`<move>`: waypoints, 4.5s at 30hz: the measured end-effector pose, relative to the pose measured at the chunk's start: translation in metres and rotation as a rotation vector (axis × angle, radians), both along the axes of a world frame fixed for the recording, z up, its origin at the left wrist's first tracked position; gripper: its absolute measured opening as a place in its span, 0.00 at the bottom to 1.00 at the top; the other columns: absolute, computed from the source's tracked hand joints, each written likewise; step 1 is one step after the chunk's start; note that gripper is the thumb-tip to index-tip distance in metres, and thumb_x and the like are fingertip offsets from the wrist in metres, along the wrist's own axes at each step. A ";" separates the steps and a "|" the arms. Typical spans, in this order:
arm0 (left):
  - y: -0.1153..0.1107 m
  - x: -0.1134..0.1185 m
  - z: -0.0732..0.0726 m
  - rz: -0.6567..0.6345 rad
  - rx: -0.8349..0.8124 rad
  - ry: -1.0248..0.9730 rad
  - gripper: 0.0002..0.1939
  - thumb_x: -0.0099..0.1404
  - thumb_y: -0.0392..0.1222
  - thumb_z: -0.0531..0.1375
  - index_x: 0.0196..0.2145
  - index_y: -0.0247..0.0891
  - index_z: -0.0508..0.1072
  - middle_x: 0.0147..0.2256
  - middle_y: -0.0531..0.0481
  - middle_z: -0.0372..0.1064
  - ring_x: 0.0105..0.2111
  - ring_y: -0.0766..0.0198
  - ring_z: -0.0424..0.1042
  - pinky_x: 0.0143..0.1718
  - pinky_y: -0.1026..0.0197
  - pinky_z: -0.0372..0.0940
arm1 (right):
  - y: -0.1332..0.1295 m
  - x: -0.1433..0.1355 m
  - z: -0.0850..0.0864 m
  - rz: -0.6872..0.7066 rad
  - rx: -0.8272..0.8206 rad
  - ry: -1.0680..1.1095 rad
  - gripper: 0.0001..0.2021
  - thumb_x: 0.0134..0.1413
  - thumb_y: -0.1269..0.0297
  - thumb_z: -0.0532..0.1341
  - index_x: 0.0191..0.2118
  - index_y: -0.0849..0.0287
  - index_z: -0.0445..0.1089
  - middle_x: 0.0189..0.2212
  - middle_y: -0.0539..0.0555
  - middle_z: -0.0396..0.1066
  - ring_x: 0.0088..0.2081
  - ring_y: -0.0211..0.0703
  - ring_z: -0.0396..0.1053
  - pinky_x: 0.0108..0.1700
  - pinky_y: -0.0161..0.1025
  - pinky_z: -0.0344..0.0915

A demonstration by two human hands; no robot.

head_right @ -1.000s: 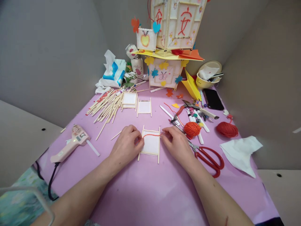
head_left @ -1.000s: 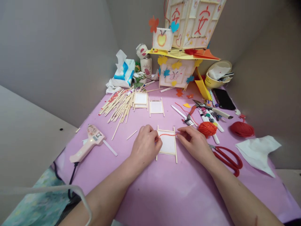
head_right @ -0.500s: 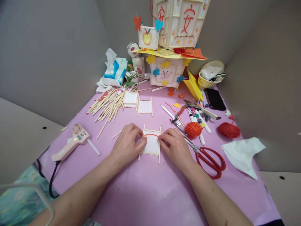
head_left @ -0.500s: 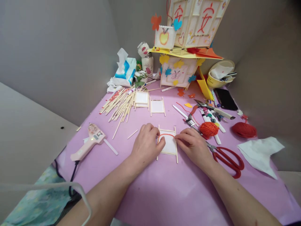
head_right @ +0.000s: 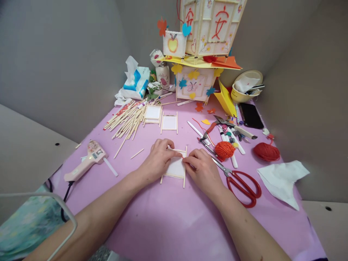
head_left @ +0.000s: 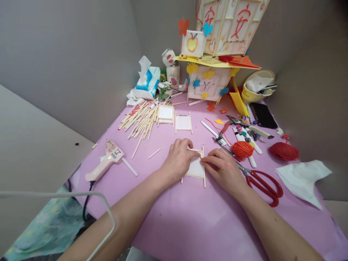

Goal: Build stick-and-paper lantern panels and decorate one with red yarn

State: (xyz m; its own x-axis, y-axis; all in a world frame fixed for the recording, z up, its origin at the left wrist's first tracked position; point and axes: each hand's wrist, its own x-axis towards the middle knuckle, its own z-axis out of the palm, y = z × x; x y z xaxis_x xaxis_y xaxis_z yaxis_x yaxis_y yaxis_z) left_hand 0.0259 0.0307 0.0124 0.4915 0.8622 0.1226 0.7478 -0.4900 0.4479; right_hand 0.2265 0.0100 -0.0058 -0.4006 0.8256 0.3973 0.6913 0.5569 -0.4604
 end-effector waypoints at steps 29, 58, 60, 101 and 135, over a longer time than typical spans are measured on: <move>-0.008 -0.001 -0.003 0.102 0.120 -0.185 0.18 0.61 0.24 0.53 0.40 0.41 0.77 0.41 0.46 0.64 0.45 0.56 0.59 0.47 0.51 0.61 | 0.000 0.007 0.014 0.008 -0.086 0.104 0.08 0.56 0.74 0.58 0.38 0.56 0.72 0.35 0.54 0.71 0.39 0.46 0.67 0.41 0.44 0.65; -0.008 -0.004 -0.009 0.095 0.135 -0.192 0.17 0.61 0.24 0.54 0.38 0.40 0.77 0.40 0.46 0.64 0.43 0.57 0.59 0.46 0.52 0.62 | -0.003 0.007 0.010 0.165 -0.005 0.014 0.14 0.57 0.74 0.59 0.46 0.54 0.75 0.37 0.55 0.70 0.39 0.45 0.65 0.40 0.43 0.66; -0.008 -0.004 -0.009 0.094 0.135 -0.191 0.17 0.61 0.24 0.54 0.38 0.39 0.77 0.40 0.46 0.64 0.43 0.56 0.59 0.46 0.52 0.62 | -0.002 0.008 0.012 0.149 0.006 0.028 0.14 0.58 0.74 0.58 0.46 0.55 0.74 0.37 0.56 0.69 0.40 0.45 0.65 0.40 0.42 0.66; -0.006 -0.009 -0.010 0.109 0.175 -0.196 0.15 0.62 0.25 0.55 0.38 0.38 0.77 0.40 0.46 0.64 0.44 0.57 0.60 0.47 0.53 0.61 | -0.002 0.008 0.009 0.102 0.028 -0.069 0.14 0.57 0.75 0.58 0.44 0.57 0.76 0.37 0.56 0.68 0.39 0.46 0.62 0.40 0.42 0.64; -0.018 -0.028 0.027 0.170 -0.254 0.075 0.10 0.58 0.38 0.56 0.22 0.40 0.74 0.31 0.46 0.70 0.37 0.57 0.67 0.40 0.57 0.60 | -0.012 -0.005 0.011 0.171 0.030 0.059 0.11 0.56 0.75 0.59 0.43 0.59 0.73 0.37 0.56 0.69 0.40 0.45 0.63 0.41 0.44 0.63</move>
State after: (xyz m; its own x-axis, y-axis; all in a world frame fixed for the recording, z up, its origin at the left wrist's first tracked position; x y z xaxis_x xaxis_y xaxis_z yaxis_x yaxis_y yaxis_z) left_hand -0.0018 0.0128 0.0397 0.3376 0.9311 -0.1382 0.8450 -0.2351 0.4804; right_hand 0.2216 -0.0023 0.0054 -0.5089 0.7351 0.4479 0.5577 0.6779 -0.4790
